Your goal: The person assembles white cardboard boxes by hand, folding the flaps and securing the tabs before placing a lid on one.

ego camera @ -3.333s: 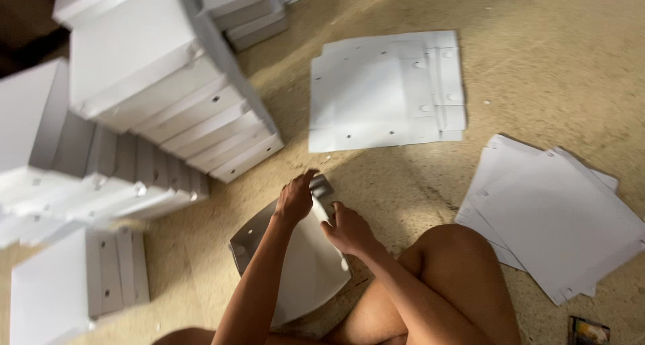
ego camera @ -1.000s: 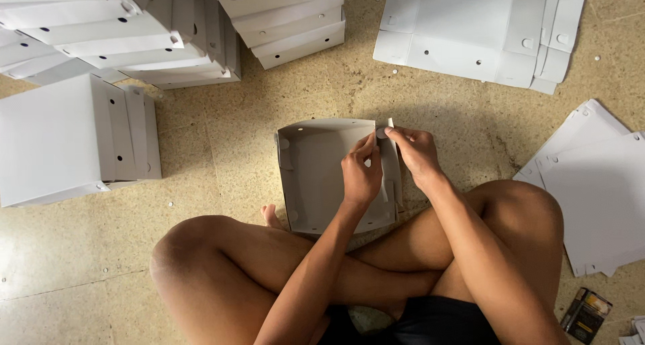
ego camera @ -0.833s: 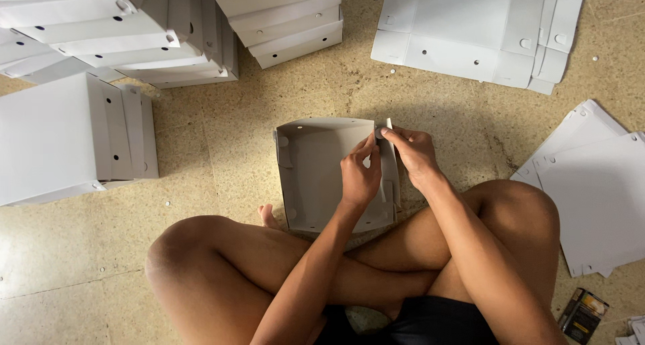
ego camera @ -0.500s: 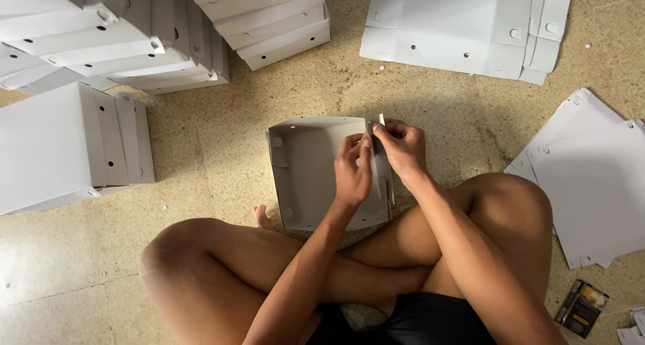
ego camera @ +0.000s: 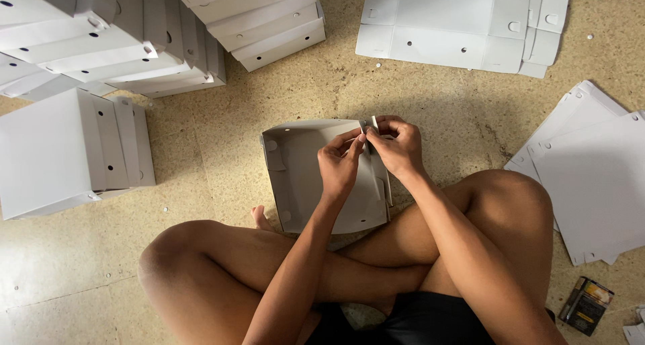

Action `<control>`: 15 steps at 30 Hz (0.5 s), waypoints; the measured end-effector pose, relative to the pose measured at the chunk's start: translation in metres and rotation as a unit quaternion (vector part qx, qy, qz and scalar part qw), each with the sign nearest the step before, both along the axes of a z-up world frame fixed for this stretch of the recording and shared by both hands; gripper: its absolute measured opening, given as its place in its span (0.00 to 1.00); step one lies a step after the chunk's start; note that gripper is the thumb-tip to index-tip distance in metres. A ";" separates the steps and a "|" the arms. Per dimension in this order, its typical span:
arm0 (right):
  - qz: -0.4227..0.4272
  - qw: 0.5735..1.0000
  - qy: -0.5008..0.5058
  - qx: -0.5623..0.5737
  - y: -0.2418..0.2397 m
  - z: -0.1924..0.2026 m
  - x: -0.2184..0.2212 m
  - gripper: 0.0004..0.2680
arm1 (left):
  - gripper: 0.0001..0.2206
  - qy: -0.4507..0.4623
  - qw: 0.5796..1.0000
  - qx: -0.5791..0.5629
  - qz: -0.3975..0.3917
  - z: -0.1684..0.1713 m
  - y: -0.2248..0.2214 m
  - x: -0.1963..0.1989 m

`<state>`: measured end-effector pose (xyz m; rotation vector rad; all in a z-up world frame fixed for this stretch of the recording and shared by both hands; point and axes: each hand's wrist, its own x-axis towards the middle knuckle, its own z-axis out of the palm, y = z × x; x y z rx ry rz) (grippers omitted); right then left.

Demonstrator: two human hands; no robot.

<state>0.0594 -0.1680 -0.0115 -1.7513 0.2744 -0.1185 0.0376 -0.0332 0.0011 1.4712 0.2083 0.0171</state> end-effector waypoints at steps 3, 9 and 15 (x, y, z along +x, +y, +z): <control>-0.003 0.995 0.011 0.103 0.010 0.019 -0.003 0.05 | 0.11 0.005 0.999 -0.031 0.012 0.003 -0.001 0.004; 0.036 0.996 0.003 0.081 0.004 0.009 -0.001 0.04 | 0.08 -0.009 1.000 0.002 0.022 0.005 0.004 0.005; 0.056 0.998 -0.003 -0.027 0.001 0.026 -0.001 0.05 | 0.04 -0.052 0.997 0.053 0.032 0.007 0.003 0.004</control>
